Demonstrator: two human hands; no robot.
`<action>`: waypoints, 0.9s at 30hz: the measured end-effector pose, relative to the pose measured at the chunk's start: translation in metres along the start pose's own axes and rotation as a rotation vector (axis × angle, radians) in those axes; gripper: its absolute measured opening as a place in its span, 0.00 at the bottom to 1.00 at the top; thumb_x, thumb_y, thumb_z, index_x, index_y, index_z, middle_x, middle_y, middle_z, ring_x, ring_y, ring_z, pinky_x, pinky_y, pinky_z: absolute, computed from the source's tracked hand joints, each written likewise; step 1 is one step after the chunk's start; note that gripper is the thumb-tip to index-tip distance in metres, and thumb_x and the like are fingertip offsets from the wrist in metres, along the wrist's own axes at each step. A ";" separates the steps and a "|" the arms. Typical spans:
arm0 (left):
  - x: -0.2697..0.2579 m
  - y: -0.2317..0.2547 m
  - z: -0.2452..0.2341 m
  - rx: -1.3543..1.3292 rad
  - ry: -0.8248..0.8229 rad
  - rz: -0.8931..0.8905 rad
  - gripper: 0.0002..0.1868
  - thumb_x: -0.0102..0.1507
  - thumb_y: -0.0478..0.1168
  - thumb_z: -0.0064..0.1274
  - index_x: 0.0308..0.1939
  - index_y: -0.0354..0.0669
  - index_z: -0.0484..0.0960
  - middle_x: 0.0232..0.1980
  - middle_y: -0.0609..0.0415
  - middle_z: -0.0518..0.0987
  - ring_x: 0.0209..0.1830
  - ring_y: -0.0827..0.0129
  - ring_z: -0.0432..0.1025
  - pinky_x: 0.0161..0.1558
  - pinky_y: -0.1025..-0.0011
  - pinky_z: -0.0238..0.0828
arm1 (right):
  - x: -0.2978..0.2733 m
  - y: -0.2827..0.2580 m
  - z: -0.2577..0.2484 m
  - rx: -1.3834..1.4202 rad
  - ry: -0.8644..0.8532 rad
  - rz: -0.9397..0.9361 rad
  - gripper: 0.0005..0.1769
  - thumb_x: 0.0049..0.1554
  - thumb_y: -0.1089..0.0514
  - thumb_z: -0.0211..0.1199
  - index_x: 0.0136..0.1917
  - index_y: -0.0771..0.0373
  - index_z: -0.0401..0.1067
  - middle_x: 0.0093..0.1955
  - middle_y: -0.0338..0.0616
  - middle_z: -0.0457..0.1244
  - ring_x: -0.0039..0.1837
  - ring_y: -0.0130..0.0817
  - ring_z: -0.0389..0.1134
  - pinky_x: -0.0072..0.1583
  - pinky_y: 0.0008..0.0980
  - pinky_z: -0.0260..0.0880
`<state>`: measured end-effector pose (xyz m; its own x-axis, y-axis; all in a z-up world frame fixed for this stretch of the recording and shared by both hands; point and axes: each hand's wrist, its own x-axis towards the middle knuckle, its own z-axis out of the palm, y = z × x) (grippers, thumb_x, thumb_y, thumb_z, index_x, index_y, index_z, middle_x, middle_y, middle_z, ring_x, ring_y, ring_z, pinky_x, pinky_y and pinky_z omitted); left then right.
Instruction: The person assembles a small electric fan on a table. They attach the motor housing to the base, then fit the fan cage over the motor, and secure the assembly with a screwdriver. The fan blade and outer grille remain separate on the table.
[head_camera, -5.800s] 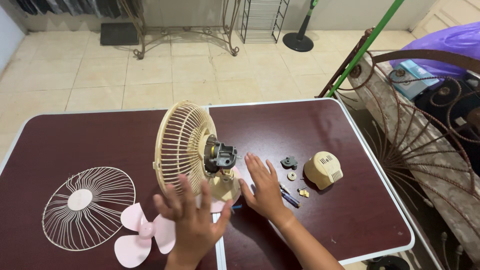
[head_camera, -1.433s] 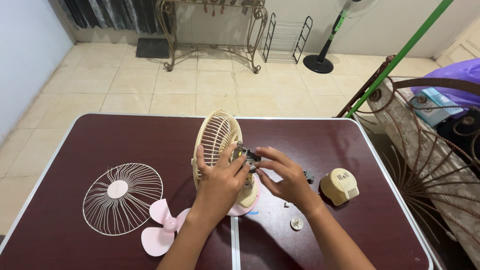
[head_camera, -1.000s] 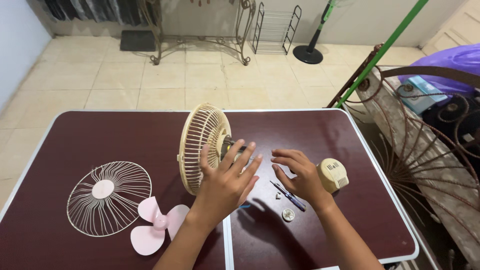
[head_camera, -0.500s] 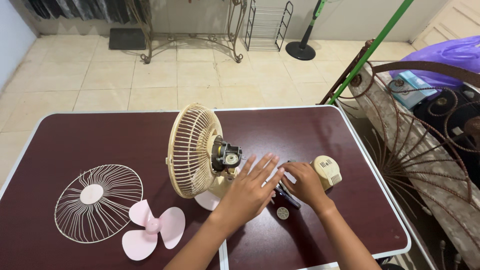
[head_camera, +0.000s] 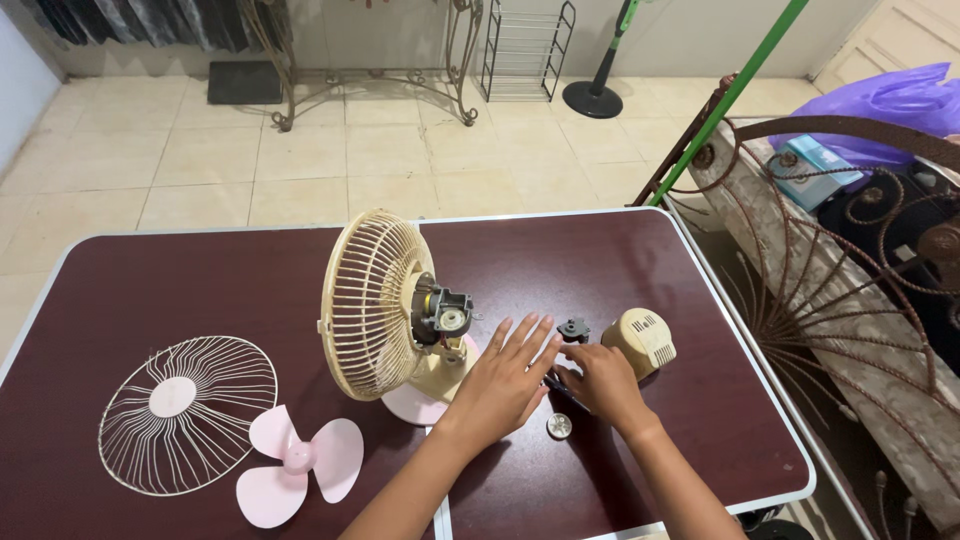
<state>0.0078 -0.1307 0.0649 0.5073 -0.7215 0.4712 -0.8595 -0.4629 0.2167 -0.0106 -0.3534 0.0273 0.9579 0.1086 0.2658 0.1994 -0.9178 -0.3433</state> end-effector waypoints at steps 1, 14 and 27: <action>-0.001 -0.002 0.004 0.005 -0.006 -0.002 0.38 0.61 0.43 0.58 0.72 0.35 0.64 0.78 0.39 0.59 0.80 0.49 0.50 0.78 0.49 0.40 | -0.001 0.000 0.002 -0.009 0.012 -0.007 0.14 0.51 0.54 0.70 0.50 0.60 0.80 0.42 0.45 0.73 0.44 0.42 0.73 0.47 0.42 0.70; -0.010 -0.017 0.044 -0.025 -0.073 -0.028 0.39 0.59 0.41 0.60 0.73 0.36 0.64 0.78 0.37 0.57 0.80 0.46 0.49 0.77 0.48 0.39 | -0.011 0.012 0.015 -0.085 -0.011 0.036 0.08 0.51 0.55 0.70 0.45 0.57 0.82 0.37 0.48 0.71 0.40 0.46 0.72 0.45 0.44 0.71; -0.008 -0.022 0.039 -0.001 -0.084 -0.032 0.39 0.61 0.41 0.57 0.75 0.41 0.62 0.79 0.37 0.56 0.80 0.47 0.48 0.77 0.49 0.39 | -0.007 0.003 0.002 0.337 0.242 0.026 0.17 0.50 0.67 0.67 0.54 0.63 0.77 0.49 0.42 0.69 0.49 0.32 0.74 0.51 0.30 0.75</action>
<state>0.0251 -0.1345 0.0229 0.5379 -0.7471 0.3905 -0.8428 -0.4859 0.2314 -0.0163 -0.3561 0.0229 0.8952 -0.0431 0.4436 0.2706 -0.7383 -0.6178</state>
